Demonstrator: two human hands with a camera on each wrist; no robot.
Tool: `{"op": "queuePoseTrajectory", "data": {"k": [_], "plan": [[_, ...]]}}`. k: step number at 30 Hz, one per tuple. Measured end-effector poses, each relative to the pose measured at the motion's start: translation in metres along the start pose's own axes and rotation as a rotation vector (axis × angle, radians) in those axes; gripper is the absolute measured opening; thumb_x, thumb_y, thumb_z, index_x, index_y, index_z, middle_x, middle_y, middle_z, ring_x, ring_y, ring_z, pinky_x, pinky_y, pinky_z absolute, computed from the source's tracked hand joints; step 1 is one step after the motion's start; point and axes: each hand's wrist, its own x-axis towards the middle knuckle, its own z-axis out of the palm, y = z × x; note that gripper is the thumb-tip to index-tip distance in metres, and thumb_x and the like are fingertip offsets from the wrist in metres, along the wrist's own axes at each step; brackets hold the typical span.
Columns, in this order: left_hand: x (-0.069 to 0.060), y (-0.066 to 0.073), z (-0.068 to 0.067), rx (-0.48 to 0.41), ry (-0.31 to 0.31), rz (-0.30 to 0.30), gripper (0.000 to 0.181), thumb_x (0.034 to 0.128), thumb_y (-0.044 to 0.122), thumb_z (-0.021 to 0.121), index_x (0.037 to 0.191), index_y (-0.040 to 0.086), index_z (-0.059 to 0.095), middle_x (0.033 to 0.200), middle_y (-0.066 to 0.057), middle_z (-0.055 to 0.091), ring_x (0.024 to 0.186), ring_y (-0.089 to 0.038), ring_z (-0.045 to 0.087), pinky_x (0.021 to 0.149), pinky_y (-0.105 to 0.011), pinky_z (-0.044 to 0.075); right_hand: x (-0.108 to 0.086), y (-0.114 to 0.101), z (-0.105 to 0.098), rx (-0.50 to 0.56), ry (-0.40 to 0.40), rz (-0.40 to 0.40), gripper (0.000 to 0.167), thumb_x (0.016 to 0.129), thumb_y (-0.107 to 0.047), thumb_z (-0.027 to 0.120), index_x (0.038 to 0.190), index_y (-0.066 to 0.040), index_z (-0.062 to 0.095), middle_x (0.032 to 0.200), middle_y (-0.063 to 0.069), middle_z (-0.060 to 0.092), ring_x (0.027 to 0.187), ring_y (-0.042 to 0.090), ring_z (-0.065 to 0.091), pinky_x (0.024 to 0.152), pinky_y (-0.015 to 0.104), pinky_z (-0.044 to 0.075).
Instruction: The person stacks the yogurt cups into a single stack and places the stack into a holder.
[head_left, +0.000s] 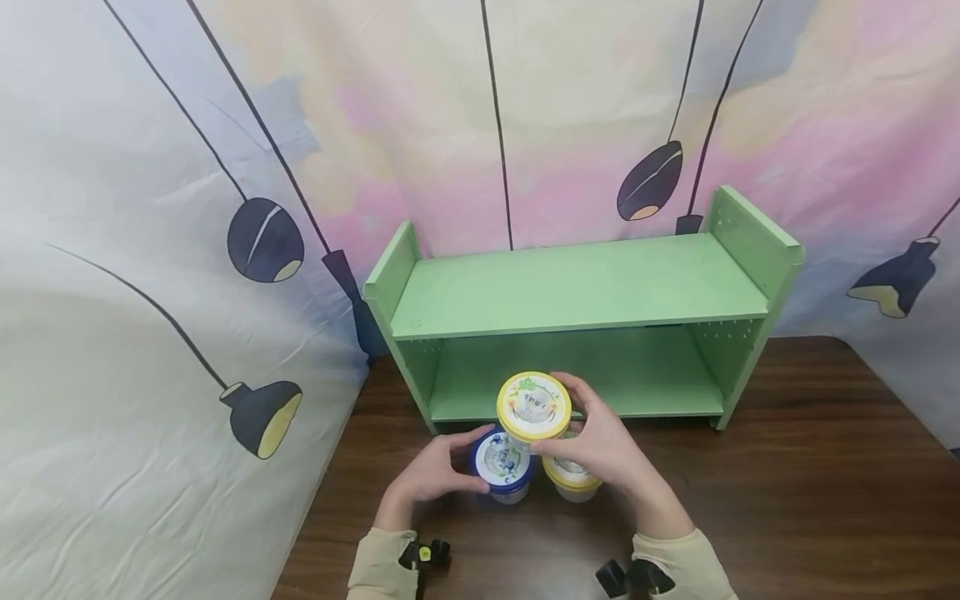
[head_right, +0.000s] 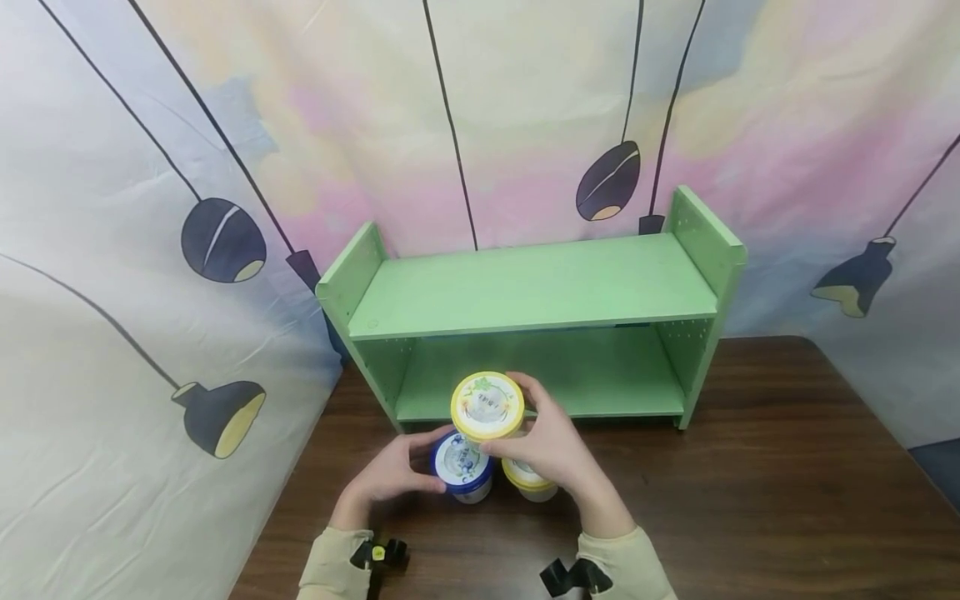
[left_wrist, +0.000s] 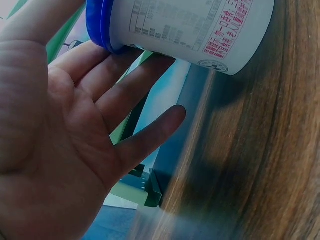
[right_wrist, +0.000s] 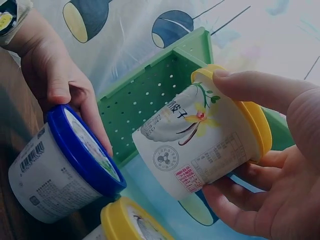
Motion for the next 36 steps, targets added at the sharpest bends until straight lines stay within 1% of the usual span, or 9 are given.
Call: {"op": "queuePoseTrajectory", "data": {"k": [3,8,13,20,28,33,36], "plan": [[0.000,0.000,0.000,-0.009,-0.005,0.003,0.085,0.0839,0.034,0.095,0.158,0.029,0.055,0.149,0.009,0.063,0.144,-0.021,0.052,0.122,-0.057,0.036,0.000,0.002,0.003,-0.012,-0.014,-0.017,0.104,0.076,-0.016,0.100,0.161,-0.019,0.040,0.149,0.010,0.057,0.124,0.036,0.066,0.102,0.057,0.055],[0.000,0.001,-0.001,-0.021,-0.011,-0.001,0.085,0.0838,0.033,0.095,0.158,0.029,0.055,0.148,0.010,0.064,0.145,-0.019,0.052,0.123,-0.056,0.034,0.000,0.003,0.005,-0.031,-0.025,-0.045,0.103,0.076,-0.019,0.100,0.160,-0.018,0.042,0.152,0.010,0.055,0.127,0.033,0.063,0.108,0.057,0.051],[0.001,0.001,-0.001,-0.011,-0.007,0.004,0.086,0.0833,0.033,0.096,0.159,0.025,0.055,0.150,0.009,0.063,0.147,-0.020,0.049,0.124,-0.056,0.032,0.001,0.002,0.007,-0.049,-0.025,-0.066,0.102,0.076,-0.020,0.100,0.160,-0.018,0.043,0.152,0.009,0.055,0.129,0.031,0.061,0.110,0.057,0.050],[0.000,0.000,0.000,-0.010,0.004,0.006,0.088,0.0831,0.032,0.096,0.159,0.018,0.054,0.153,0.006,0.061,0.149,-0.022,0.047,0.123,-0.056,0.033,0.001,0.002,0.010,-0.067,-0.032,-0.072,0.101,0.077,-0.020,0.099,0.160,-0.017,0.043,0.150,0.008,0.057,0.130,0.030,0.060,0.109,0.058,0.049],[0.000,-0.001,0.000,0.003,0.006,0.009,0.088,0.0832,0.033,0.096,0.159,0.018,0.054,0.151,0.006,0.062,0.148,-0.023,0.048,0.122,-0.056,0.035,0.002,0.003,0.012,-0.085,-0.030,-0.076,0.102,0.076,-0.023,0.100,0.161,-0.017,0.043,0.148,0.007,0.057,0.127,0.028,0.062,0.106,0.054,0.052],[0.000,0.000,0.001,0.010,0.006,0.014,0.089,0.0833,0.032,0.096,0.160,0.017,0.053,0.150,0.006,0.063,0.145,-0.022,0.051,0.120,-0.053,0.039,0.002,0.005,0.014,-0.074,-0.040,-0.079,0.102,0.076,-0.022,0.100,0.161,-0.016,0.044,0.148,0.008,0.058,0.123,0.028,0.064,0.104,0.054,0.053],[0.000,0.000,0.001,0.012,0.004,0.032,0.090,0.0838,0.030,0.095,0.161,0.016,0.051,0.150,0.003,0.063,0.143,-0.023,0.053,0.118,-0.050,0.042,0.002,0.006,0.017,-0.073,-0.047,-0.081,0.102,0.076,-0.022,0.100,0.161,-0.017,0.044,0.146,0.006,0.059,0.121,0.028,0.064,0.103,0.055,0.053]]}}
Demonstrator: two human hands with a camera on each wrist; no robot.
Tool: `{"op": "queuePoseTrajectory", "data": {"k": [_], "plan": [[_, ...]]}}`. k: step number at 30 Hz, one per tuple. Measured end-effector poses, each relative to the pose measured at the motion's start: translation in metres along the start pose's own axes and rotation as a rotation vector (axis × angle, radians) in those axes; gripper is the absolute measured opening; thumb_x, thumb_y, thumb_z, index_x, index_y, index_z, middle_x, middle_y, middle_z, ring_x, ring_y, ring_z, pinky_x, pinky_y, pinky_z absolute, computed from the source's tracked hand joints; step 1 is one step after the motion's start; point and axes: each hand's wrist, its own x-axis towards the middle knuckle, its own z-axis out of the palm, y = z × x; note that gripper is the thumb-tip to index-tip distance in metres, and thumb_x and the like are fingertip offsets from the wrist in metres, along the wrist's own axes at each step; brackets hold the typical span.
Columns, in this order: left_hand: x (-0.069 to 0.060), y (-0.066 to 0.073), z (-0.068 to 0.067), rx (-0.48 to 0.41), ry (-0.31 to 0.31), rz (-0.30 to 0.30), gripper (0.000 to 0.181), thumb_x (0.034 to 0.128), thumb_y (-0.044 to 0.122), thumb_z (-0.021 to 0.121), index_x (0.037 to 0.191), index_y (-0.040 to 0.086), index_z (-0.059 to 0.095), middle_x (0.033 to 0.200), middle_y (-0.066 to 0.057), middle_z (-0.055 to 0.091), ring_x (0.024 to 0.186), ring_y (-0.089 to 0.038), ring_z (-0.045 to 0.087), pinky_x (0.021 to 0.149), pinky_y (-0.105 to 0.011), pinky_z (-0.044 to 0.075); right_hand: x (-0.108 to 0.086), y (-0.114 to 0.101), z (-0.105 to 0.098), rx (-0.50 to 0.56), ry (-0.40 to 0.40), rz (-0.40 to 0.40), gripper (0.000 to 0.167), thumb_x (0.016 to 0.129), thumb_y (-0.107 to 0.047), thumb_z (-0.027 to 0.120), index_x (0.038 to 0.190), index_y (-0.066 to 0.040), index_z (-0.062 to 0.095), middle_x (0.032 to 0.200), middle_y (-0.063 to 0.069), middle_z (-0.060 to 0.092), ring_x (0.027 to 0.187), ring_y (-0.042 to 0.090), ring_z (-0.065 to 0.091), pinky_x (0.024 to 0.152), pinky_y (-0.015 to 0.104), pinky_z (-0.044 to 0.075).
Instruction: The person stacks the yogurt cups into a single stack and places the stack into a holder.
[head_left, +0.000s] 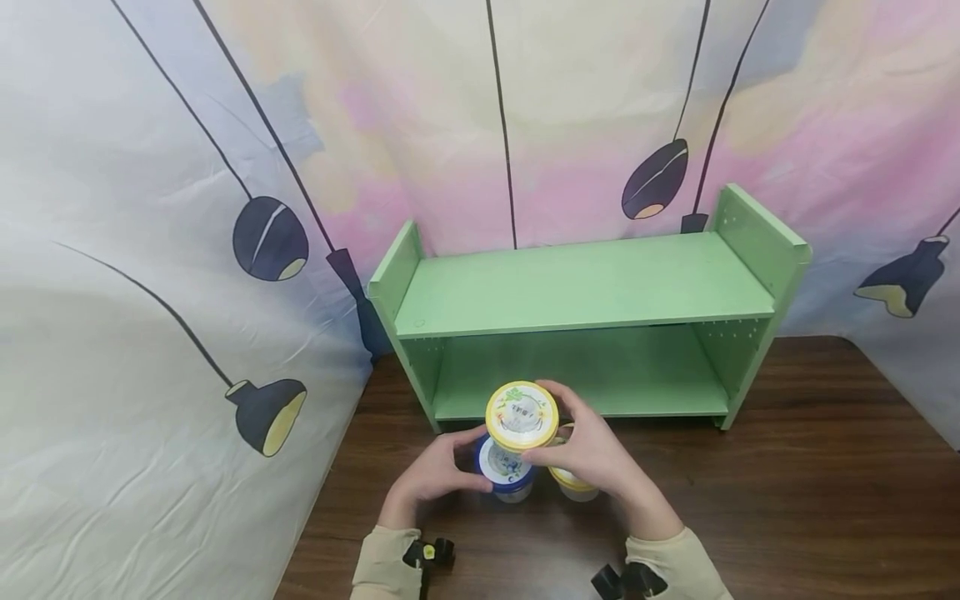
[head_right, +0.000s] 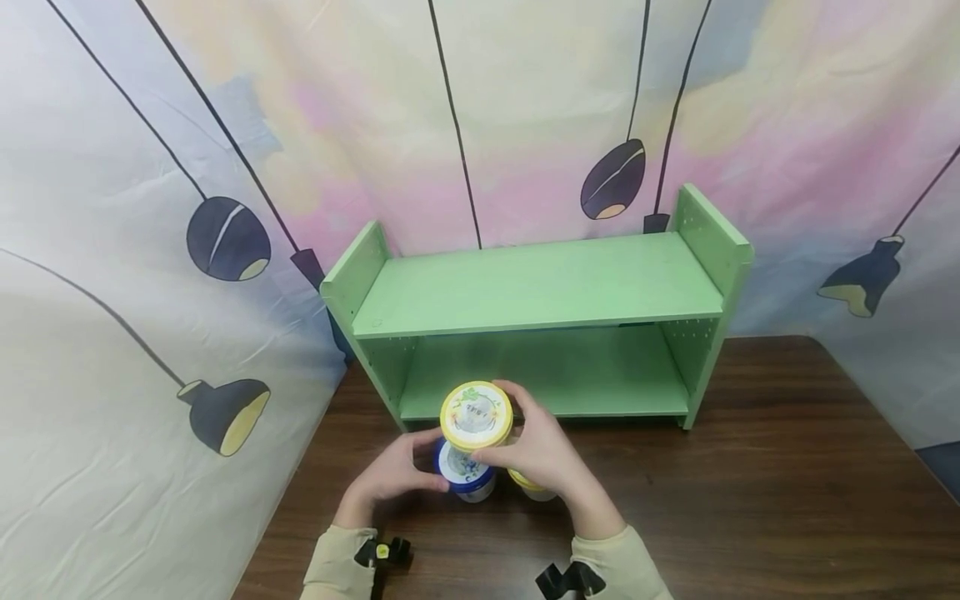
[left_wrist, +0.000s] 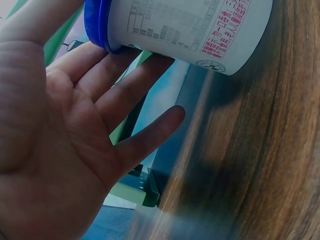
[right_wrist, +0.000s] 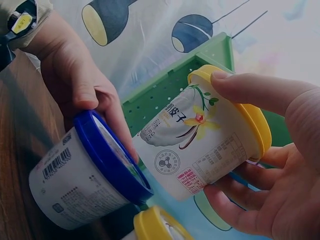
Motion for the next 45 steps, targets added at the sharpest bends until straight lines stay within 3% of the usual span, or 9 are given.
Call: {"op": "queuePoseTrajectory", "data": {"k": [10,17,24,28,33,45], "plan": [[0.005,0.003,0.002,-0.058,0.007,0.012,0.087,0.0817,0.020,0.097,0.156,0.009,0.053,0.148,-0.002,0.063,0.138,-0.022,0.059,0.116,-0.037,0.045,0.001,0.000,0.007,0.015,-0.023,-0.013,0.104,0.074,-0.019,0.101,0.161,-0.015,0.044,0.134,0.006,0.062,0.116,0.027,0.061,0.096,0.042,0.059],[0.007,0.002,0.005,-0.124,0.053,0.006,0.087,0.0784,0.018,0.099,0.151,0.005,0.053,0.147,-0.008,0.064,0.136,-0.026,0.061,0.115,-0.039,0.047,0.001,0.000,0.009,-0.001,-0.015,-0.007,0.105,0.073,-0.019,0.101,0.161,-0.015,0.044,0.137,0.007,0.062,0.111,0.025,0.065,0.097,0.051,0.058],[0.007,0.002,0.004,-0.112,0.108,0.020,0.076,0.0765,0.017,0.100,0.140,0.003,0.061,0.138,-0.010,0.068,0.127,-0.029,0.068,0.105,-0.033,0.055,0.002,0.000,0.007,-0.005,0.002,-0.019,0.106,0.073,-0.022,0.102,0.161,-0.014,0.044,0.144,0.007,0.060,0.117,0.024,0.065,0.100,0.055,0.055],[0.006,0.002,0.004,-0.104,0.102,0.019,0.078,0.0770,0.018,0.100,0.143,0.004,0.061,0.139,-0.010,0.068,0.127,-0.028,0.068,0.106,-0.037,0.054,0.003,0.001,0.006,0.000,0.009,-0.018,0.107,0.073,-0.023,0.102,0.162,-0.012,0.042,0.146,0.008,0.059,0.121,0.026,0.064,0.102,0.060,0.053],[0.004,0.002,0.004,-0.078,0.079,-0.004,0.085,0.0772,0.018,0.100,0.149,0.006,0.057,0.144,-0.007,0.066,0.129,-0.024,0.066,0.112,-0.040,0.050,0.004,0.003,0.008,-0.004,0.010,-0.014,0.107,0.074,-0.023,0.101,0.163,-0.012,0.042,0.148,0.008,0.058,0.122,0.026,0.063,0.102,0.058,0.054],[0.001,0.003,0.004,-0.052,0.071,-0.005,0.082,0.0802,0.017,0.098,0.150,0.009,0.057,0.145,-0.005,0.065,0.129,-0.022,0.066,0.113,-0.041,0.049,0.004,0.003,0.014,-0.031,0.007,0.023,0.105,0.074,-0.025,0.102,0.162,-0.016,0.045,0.141,0.006,0.062,0.108,0.024,0.066,0.094,0.051,0.057]]}}
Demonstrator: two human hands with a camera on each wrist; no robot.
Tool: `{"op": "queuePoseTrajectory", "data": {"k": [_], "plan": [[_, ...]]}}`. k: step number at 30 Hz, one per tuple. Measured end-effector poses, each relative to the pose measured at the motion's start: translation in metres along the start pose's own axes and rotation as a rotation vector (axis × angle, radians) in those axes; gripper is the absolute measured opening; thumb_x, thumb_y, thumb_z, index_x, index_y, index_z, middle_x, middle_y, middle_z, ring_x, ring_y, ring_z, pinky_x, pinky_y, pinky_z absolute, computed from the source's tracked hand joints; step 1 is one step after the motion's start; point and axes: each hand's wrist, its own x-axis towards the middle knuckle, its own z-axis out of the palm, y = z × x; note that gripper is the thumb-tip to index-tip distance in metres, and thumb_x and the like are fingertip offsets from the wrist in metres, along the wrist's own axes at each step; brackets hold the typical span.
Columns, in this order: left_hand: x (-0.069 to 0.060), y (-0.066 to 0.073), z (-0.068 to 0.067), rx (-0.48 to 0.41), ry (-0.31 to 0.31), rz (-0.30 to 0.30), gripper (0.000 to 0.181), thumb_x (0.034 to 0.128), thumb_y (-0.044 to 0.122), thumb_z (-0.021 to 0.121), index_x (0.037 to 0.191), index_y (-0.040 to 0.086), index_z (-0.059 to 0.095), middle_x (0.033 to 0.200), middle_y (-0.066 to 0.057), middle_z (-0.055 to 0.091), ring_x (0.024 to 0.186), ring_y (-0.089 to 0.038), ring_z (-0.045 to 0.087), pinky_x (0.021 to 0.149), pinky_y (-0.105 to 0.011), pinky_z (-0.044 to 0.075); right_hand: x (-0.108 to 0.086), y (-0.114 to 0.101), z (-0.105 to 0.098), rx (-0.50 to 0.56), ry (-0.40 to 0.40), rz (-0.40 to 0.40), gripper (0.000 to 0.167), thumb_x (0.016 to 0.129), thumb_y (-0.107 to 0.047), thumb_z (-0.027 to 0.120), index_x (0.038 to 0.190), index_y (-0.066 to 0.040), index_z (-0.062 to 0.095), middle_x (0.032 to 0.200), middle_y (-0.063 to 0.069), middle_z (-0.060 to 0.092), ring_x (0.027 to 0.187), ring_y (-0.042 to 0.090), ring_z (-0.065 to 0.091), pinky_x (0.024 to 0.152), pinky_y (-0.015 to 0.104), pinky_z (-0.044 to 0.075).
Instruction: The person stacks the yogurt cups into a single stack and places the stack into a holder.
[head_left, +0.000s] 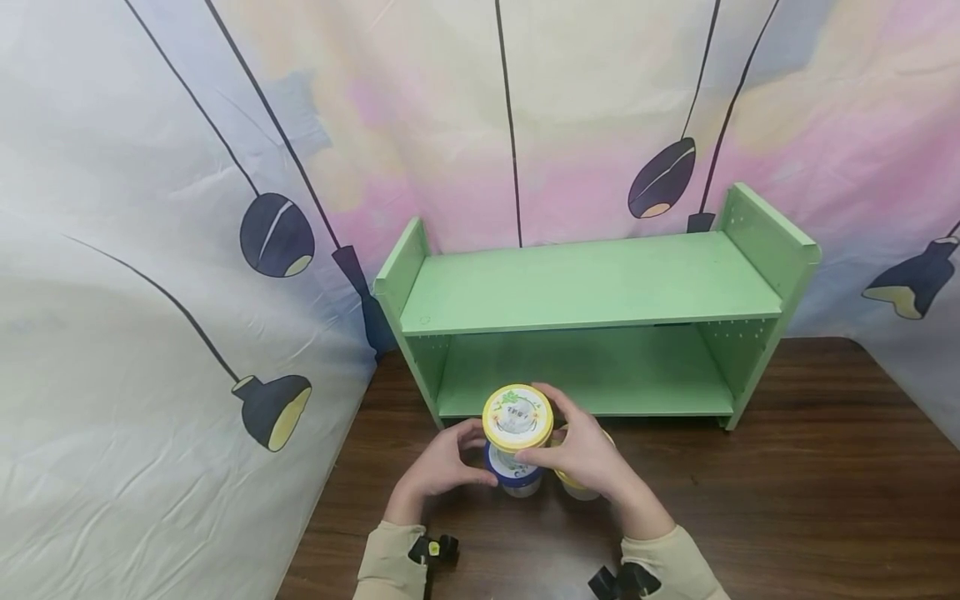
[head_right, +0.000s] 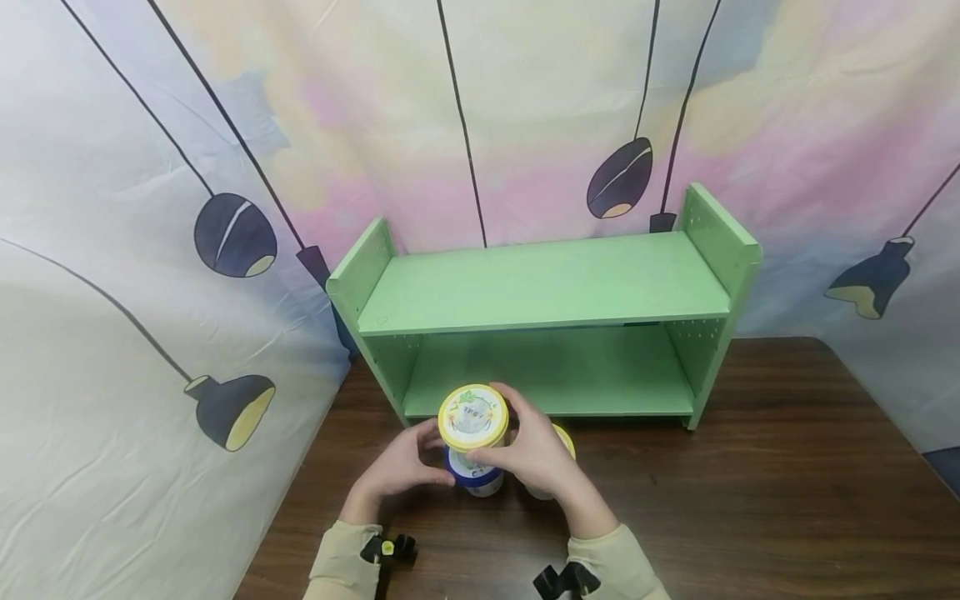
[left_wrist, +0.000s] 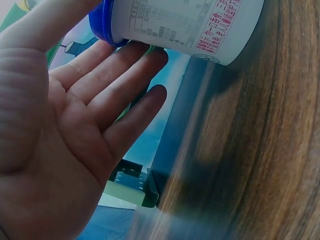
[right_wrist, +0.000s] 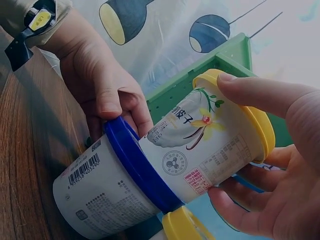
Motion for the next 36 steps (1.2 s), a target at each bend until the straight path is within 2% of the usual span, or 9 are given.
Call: {"op": "queuePoseTrajectory", "data": {"k": [4,12,21,27,32,36], "plan": [[0.001,-0.002,-0.001,0.008,-0.009,0.014,0.085,0.0806,0.021,0.098,0.153,0.010,0.055,0.147,-0.004,0.064,0.130,-0.021,0.066,0.113,-0.041,0.049,0.000,0.001,0.003,0.012,-0.009,-0.029,0.105,0.075,-0.023,0.101,0.163,-0.011,0.043,0.141,0.011,0.062,0.112,0.026,0.065,0.096,0.055,0.058],[0.001,-0.002,-0.001,0.001,-0.016,0.023,0.091,0.0802,0.022,0.098,0.157,0.011,0.051,0.152,-0.003,0.061,0.131,-0.020,0.065,0.111,-0.036,0.051,0.001,0.003,0.007,0.018,-0.041,-0.030,0.106,0.078,-0.027,0.099,0.164,-0.011,0.040,0.140,0.010,0.063,0.105,0.021,0.067,0.092,0.048,0.059],[0.001,0.000,0.000,-0.030,-0.012,0.016,0.090,0.0803,0.020,0.098,0.157,0.011,0.052,0.152,-0.003,0.061,0.130,-0.018,0.066,0.108,-0.033,0.052,0.001,0.003,0.007,-0.010,-0.052,-0.045,0.110,0.078,-0.029,0.099,0.166,-0.009,0.036,0.144,0.007,0.062,0.117,0.021,0.062,0.102,0.049,0.055],[0.000,-0.001,0.000,-0.023,-0.008,0.016,0.089,0.0806,0.020,0.098,0.157,0.010,0.052,0.152,-0.005,0.061,0.130,-0.021,0.066,0.109,-0.036,0.052,0.001,0.005,0.004,-0.026,-0.077,-0.059,0.114,0.080,-0.030,0.098,0.169,-0.008,0.030,0.150,0.010,0.058,0.125,0.024,0.061,0.105,0.048,0.055],[0.000,-0.001,0.000,-0.028,-0.006,0.006,0.089,0.0800,0.020,0.098,0.156,0.012,0.053,0.151,-0.001,0.062,0.129,-0.017,0.066,0.109,-0.035,0.052,0.000,0.006,-0.001,-0.057,-0.092,-0.067,0.114,0.080,-0.034,0.098,0.169,-0.013,0.031,0.149,0.012,0.058,0.126,0.026,0.061,0.100,0.052,0.057],[0.001,-0.002,0.000,-0.035,-0.002,0.011,0.089,0.0799,0.020,0.098,0.156,0.014,0.053,0.151,0.000,0.062,0.129,-0.017,0.066,0.108,-0.034,0.052,0.000,0.006,-0.009,-0.070,-0.109,-0.063,0.111,0.082,-0.034,0.096,0.170,-0.018,0.030,0.158,0.013,0.051,0.133,0.031,0.058,0.101,0.053,0.056]]}}
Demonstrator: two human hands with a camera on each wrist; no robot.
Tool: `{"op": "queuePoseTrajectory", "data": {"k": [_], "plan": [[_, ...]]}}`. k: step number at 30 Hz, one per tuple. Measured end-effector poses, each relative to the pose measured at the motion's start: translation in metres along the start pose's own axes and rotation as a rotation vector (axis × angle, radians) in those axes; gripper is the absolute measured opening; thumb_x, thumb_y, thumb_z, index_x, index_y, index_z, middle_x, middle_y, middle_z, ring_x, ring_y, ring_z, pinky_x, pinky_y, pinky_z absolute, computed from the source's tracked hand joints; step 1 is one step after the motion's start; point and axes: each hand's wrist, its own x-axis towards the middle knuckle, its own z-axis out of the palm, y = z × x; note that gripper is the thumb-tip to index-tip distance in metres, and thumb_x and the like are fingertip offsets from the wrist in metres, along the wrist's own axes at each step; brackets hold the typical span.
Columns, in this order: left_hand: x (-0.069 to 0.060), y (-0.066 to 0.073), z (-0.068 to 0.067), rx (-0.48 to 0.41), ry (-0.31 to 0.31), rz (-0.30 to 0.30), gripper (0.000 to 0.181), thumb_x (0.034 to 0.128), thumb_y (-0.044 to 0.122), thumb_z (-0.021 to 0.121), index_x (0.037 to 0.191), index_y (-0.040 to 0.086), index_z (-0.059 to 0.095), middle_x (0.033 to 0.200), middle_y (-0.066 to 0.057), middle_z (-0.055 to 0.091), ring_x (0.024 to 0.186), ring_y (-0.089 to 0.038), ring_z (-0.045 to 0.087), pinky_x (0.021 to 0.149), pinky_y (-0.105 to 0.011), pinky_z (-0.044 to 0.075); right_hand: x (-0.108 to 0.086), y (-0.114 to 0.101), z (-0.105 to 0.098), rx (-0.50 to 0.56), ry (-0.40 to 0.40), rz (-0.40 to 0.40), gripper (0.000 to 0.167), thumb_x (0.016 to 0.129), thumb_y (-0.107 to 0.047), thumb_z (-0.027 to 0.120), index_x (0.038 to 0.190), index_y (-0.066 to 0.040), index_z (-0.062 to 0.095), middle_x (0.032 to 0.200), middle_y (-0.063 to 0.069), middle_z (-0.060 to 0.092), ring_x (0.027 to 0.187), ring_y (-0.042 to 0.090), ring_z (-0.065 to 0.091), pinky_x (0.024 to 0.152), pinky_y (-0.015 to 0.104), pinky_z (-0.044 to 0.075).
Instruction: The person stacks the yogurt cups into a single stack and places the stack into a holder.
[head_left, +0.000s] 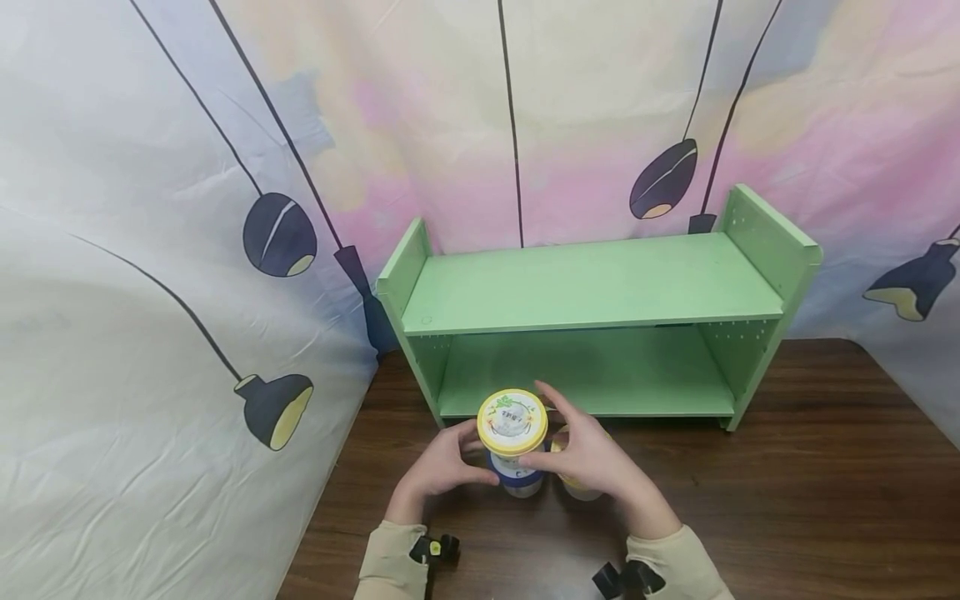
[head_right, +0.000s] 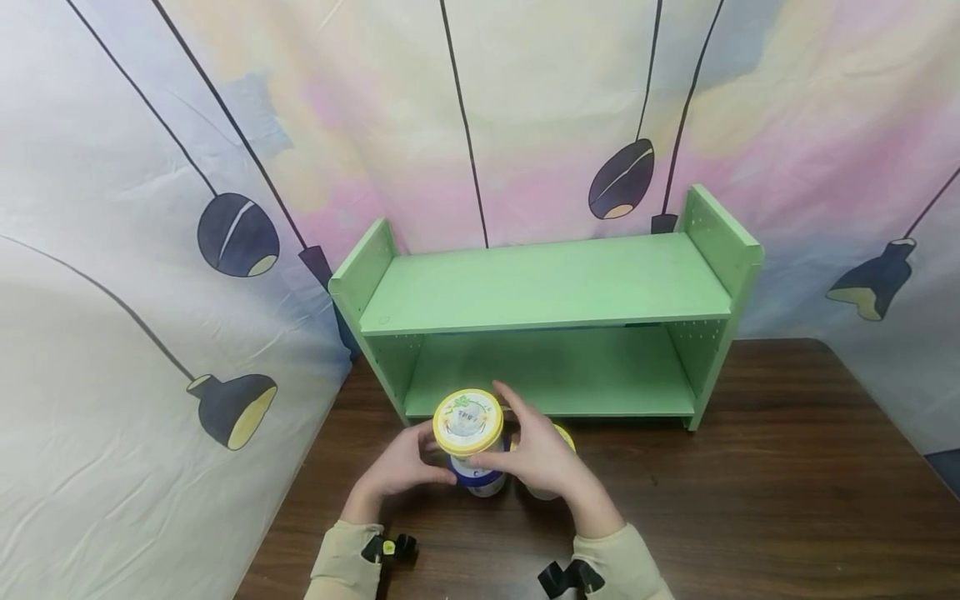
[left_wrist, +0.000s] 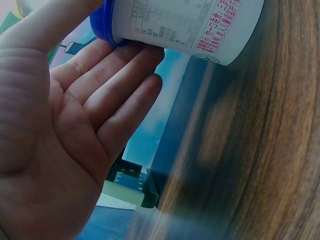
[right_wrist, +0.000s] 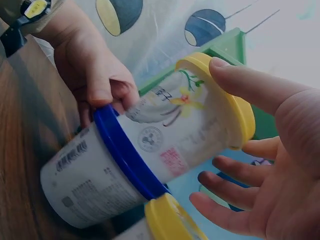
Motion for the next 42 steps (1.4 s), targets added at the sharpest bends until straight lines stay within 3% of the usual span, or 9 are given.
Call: {"op": "queuePoseTrajectory", "data": {"k": [3,9,18,22,29,33,38,42], "plan": [[0.000,0.000,0.001,-0.009,0.001,0.003,0.088,0.0803,0.020,0.098,0.156,0.014,0.053,0.151,-0.001,0.062,0.130,-0.018,0.066,0.108,-0.034,0.053,-0.002,0.001,-0.009,-0.001,-0.009,0.002,0.106,0.084,-0.034,0.095,0.168,-0.017,0.033,0.164,0.013,0.044,0.139,0.037,0.054,0.104,0.055,0.055],[0.000,0.000,0.003,-0.016,0.003,0.000,0.087,0.0806,0.020,0.098,0.155,0.014,0.054,0.148,-0.002,0.064,0.129,-0.019,0.067,0.107,-0.034,0.054,-0.008,0.011,-0.032,-0.026,0.006,-0.009,0.091,0.087,-0.030,0.093,0.161,-0.011,0.045,0.163,0.014,0.046,0.143,0.044,0.050,0.109,0.061,0.049],[-0.004,-0.002,0.003,-0.016,0.010,-0.011,0.088,0.0807,0.022,0.098,0.156,0.013,0.053,0.147,-0.002,0.065,0.128,-0.020,0.067,0.107,-0.035,0.054,-0.018,0.029,-0.070,-0.224,-0.034,0.036,0.077,0.089,-0.036,0.090,0.153,-0.008,0.057,0.153,0.015,0.058,0.140,0.047,0.051,0.106,0.065,0.049],[-0.003,-0.001,0.002,-0.018,0.009,-0.011,0.087,0.0807,0.022,0.098,0.155,0.014,0.054,0.147,-0.001,0.065,0.129,-0.020,0.067,0.108,-0.036,0.054,-0.022,0.034,-0.080,-0.250,-0.056,0.022,0.077,0.089,-0.036,0.090,0.151,-0.005,0.058,0.152,0.017,0.058,0.139,0.048,0.052,0.104,0.064,0.051],[0.000,0.001,0.002,-0.006,0.000,-0.008,0.086,0.0817,0.023,0.097,0.156,0.015,0.054,0.146,0.000,0.065,0.127,-0.018,0.068,0.108,-0.037,0.053,-0.026,0.049,-0.086,-0.270,-0.141,-0.090,0.078,0.089,-0.036,0.090,0.150,-0.001,0.057,0.150,0.019,0.060,0.133,0.044,0.059,0.101,0.056,0.056],[0.002,0.002,0.002,-0.004,-0.010,-0.009,0.087,0.0819,0.025,0.097,0.156,0.016,0.053,0.147,0.001,0.064,0.127,-0.017,0.067,0.109,-0.037,0.053,-0.031,0.061,-0.089,-0.297,-0.168,-0.072,0.084,0.088,-0.041,0.090,0.154,-0.003,0.054,0.154,0.018,0.056,0.137,0.042,0.056,0.102,0.058,0.055],[0.002,0.001,0.001,-0.010,0.000,-0.007,0.085,0.0818,0.023,0.097,0.155,0.017,0.054,0.147,0.001,0.065,0.128,-0.019,0.067,0.108,-0.037,0.053,-0.033,0.070,-0.091,-0.243,-0.185,-0.021,0.094,0.085,-0.046,0.092,0.159,-0.006,0.049,0.159,0.018,0.051,0.142,0.044,0.050,0.099,0.056,0.056],[0.001,0.001,0.000,-0.005,-0.002,-0.013,0.086,0.0816,0.023,0.097,0.156,0.015,0.054,0.147,0.000,0.065,0.128,-0.020,0.067,0.108,-0.037,0.053,-0.032,0.074,-0.090,-0.231,-0.213,-0.025,0.097,0.084,-0.046,0.093,0.160,-0.006,0.048,0.160,0.019,0.050,0.146,0.045,0.046,0.098,0.051,0.057]]}}
